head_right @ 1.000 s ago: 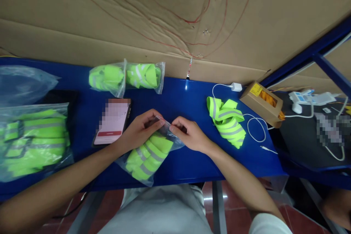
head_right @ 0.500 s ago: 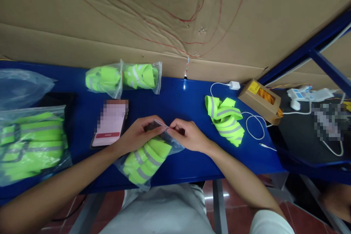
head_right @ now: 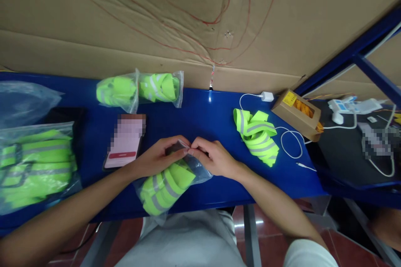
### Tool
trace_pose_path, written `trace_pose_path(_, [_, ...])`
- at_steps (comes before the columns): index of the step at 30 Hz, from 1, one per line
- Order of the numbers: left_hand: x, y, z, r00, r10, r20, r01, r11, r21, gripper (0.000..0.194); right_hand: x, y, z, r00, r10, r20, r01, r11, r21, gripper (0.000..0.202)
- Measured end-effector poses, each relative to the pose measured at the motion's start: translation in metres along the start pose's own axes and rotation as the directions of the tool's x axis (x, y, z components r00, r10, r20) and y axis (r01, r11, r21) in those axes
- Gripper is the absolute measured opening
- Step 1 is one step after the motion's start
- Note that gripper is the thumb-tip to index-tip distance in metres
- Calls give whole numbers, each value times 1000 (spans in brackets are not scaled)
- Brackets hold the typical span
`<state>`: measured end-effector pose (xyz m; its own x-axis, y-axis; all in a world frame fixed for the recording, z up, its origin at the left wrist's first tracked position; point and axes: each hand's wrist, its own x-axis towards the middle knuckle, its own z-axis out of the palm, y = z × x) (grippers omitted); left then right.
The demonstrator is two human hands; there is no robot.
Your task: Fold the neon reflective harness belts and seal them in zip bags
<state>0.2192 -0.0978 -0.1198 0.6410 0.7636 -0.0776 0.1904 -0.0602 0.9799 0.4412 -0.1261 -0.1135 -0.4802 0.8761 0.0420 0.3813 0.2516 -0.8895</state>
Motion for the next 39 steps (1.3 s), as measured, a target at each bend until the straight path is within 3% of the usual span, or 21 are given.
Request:
trace_pose_path(11, [-2,2,-4,992,39,-123,-24,993,116,37,4,1,-4,999,33,28,-35,995,95,25])
trace_pose_path(15, [-2,2,-4,990,50,-132,-25,982,189,40,5,2,-5,998,50,-31,-48,997,54,25])
trace_pose_path(19, [-3,3,-1,986,96,-135,-64,972,224,40,4,4,-4,999,-12,-39,11,1000,-10,22])
trace_pose_path(25, [-3,2,1,980,115,-165,-77,973,220,34,3,9,-6,994,5,-105,0,999,44,24])
trace_pose_path(33, [-2,4,-3,940,164,-298,-68,949,309,34,5,10,-12,998,33,-58,-32,999,21,29])
trace_pose_path(39, [-1,4,-3,942,179,-285,-92,951,296,33,4,10,-10,998,11,-63,-12,1000,-18,29])
